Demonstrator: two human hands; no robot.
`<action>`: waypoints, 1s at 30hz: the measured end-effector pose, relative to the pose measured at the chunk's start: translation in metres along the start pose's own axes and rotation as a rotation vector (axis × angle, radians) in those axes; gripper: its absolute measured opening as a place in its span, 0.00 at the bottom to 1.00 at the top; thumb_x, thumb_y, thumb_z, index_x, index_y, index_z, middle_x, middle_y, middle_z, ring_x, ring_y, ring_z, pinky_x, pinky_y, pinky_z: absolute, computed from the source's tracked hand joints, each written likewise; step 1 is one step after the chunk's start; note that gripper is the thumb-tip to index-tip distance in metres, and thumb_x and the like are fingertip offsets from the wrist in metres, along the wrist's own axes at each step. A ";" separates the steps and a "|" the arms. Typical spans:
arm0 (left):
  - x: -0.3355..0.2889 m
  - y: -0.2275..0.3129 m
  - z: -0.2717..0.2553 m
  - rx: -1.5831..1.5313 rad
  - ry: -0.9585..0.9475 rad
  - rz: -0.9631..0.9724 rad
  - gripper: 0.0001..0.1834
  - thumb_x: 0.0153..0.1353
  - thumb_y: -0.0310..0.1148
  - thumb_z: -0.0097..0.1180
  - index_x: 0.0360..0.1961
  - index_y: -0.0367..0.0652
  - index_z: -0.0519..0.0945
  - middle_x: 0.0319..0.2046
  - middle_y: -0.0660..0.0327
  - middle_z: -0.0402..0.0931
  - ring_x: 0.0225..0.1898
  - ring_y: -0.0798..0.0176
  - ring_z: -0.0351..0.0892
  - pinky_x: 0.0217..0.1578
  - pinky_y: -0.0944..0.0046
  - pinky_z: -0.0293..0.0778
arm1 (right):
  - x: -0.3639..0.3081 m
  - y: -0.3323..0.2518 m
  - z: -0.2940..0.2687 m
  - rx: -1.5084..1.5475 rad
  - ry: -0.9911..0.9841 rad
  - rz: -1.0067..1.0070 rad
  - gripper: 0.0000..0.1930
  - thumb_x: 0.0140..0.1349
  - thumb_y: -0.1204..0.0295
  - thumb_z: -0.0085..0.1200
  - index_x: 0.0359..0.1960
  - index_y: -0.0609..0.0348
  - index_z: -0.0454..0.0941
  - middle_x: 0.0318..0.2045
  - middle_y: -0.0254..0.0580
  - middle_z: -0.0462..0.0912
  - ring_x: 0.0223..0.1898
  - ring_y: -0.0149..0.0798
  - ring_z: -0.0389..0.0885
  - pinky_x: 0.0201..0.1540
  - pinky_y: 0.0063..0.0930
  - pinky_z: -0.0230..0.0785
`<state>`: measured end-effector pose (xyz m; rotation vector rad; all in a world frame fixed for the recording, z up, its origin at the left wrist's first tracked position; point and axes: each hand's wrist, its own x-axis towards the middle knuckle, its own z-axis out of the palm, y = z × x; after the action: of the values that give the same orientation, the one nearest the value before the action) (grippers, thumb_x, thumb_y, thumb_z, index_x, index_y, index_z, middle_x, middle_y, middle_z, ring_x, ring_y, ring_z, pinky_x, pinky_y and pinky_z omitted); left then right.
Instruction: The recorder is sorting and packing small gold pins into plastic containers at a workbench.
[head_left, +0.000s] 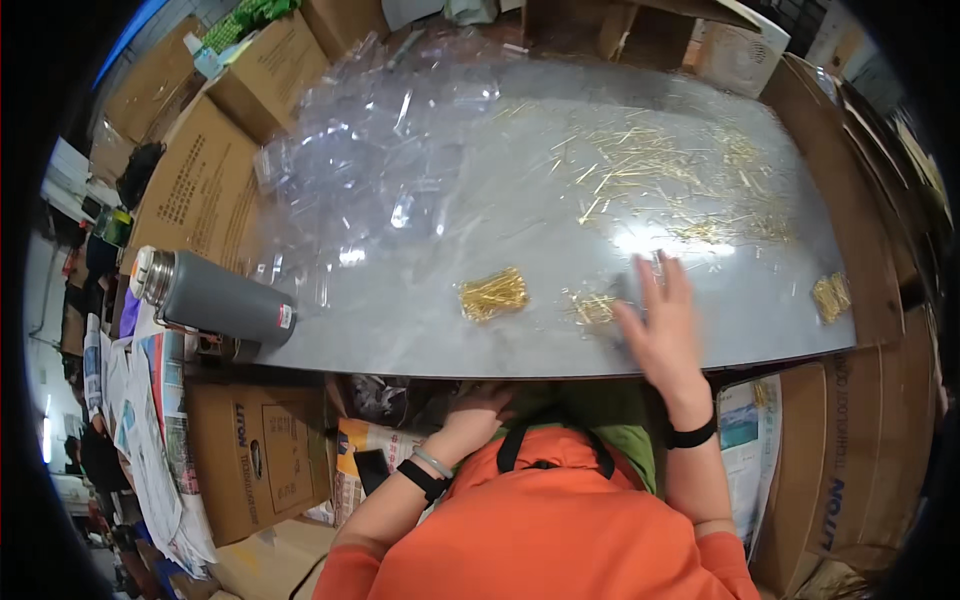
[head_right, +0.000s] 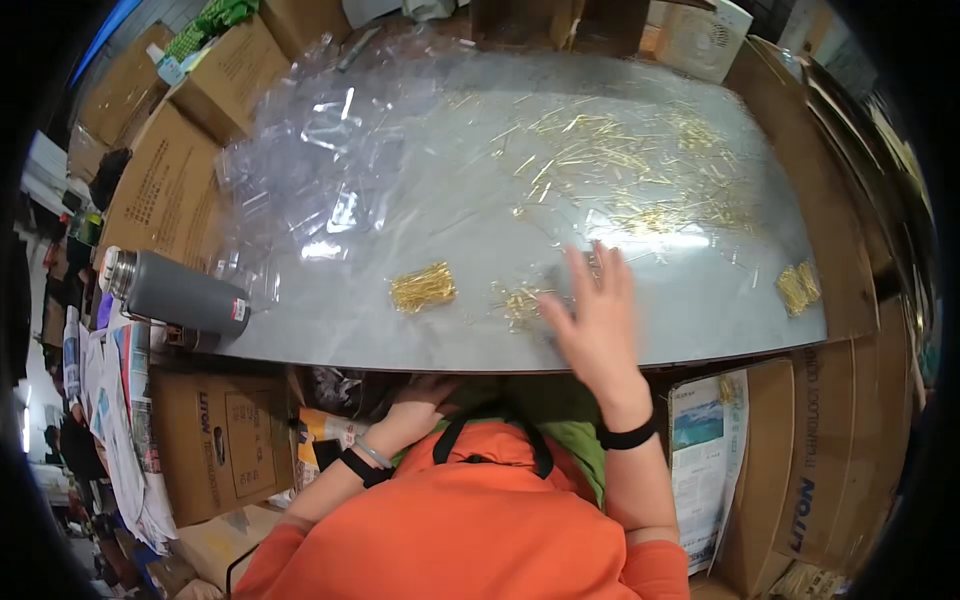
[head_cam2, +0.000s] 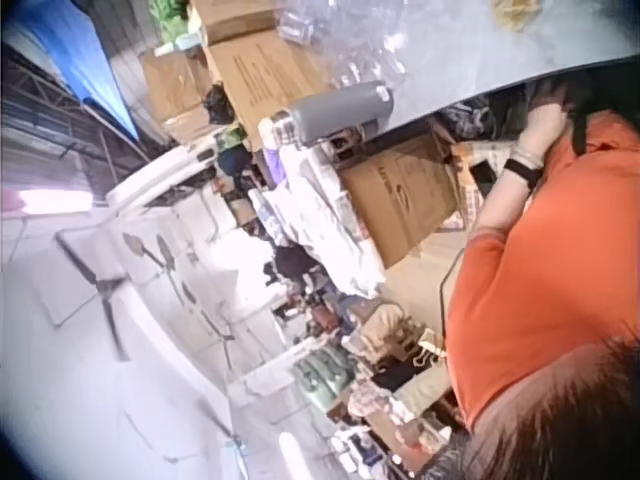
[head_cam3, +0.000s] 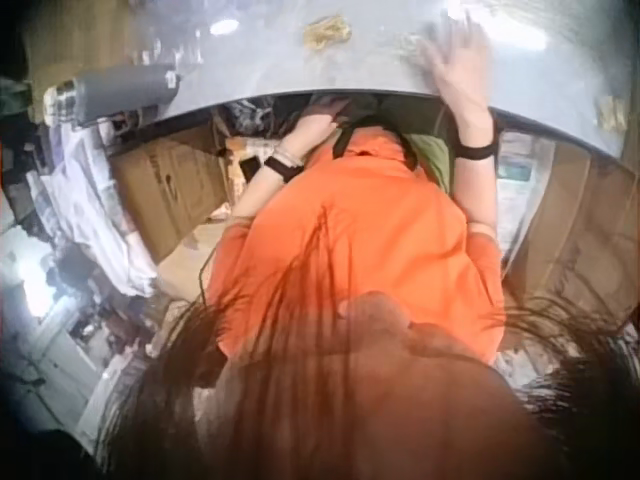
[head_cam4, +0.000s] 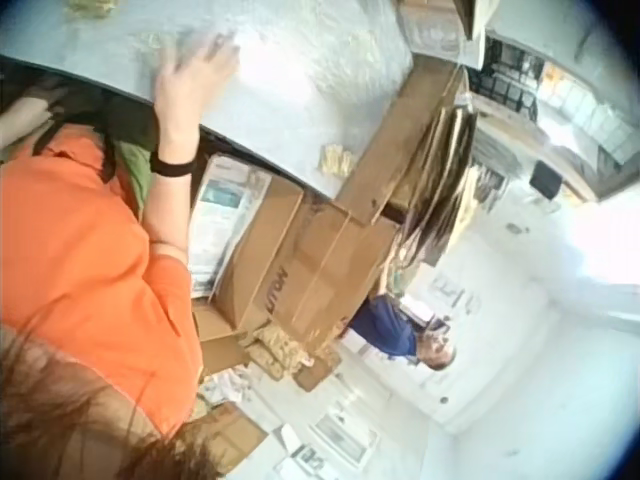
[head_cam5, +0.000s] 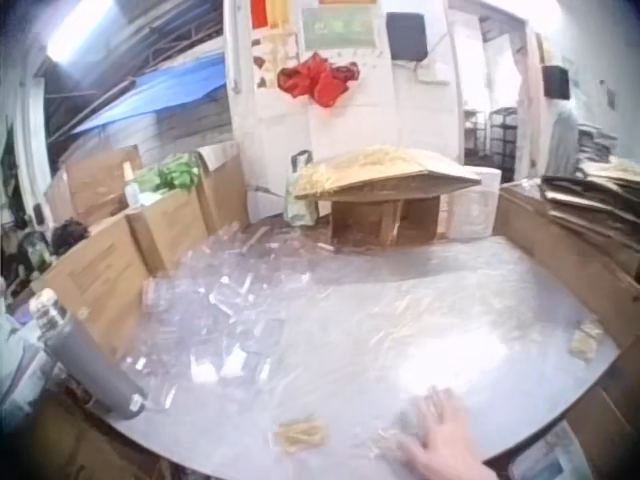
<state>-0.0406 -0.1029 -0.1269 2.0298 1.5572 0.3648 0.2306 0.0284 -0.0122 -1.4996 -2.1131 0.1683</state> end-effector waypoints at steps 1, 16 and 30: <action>0.007 0.004 0.000 0.089 -0.074 0.004 0.20 0.60 0.36 0.61 0.53 0.44 0.81 0.57 0.47 0.74 0.55 0.39 0.75 0.54 0.46 0.74 | 0.005 -0.005 0.000 -0.094 -0.015 -0.048 0.24 0.67 0.61 0.57 0.61 0.59 0.74 0.66 0.60 0.68 0.69 0.66 0.61 0.71 0.56 0.54; 0.028 0.012 0.021 0.420 -0.319 -0.010 0.16 0.62 0.37 0.57 0.49 0.43 0.83 0.57 0.46 0.76 0.59 0.35 0.72 0.63 0.41 0.65 | -0.008 0.017 0.002 0.018 -0.110 -0.227 0.30 0.69 0.46 0.49 0.65 0.50 0.72 0.69 0.50 0.66 0.72 0.60 0.57 0.72 0.63 0.48; 0.056 0.008 0.037 0.484 -0.486 0.015 0.17 0.66 0.38 0.48 0.46 0.47 0.86 0.51 0.46 0.81 0.51 0.42 0.81 0.54 0.45 0.75 | -0.004 0.018 -0.003 0.288 -0.105 -0.275 0.18 0.59 0.60 0.60 0.46 0.54 0.77 0.53 0.50 0.74 0.62 0.59 0.68 0.63 0.53 0.61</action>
<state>0.0017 -0.0604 -0.1589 2.2519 1.4042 -0.5189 0.2486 0.0307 -0.0183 -1.0454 -2.2399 0.4369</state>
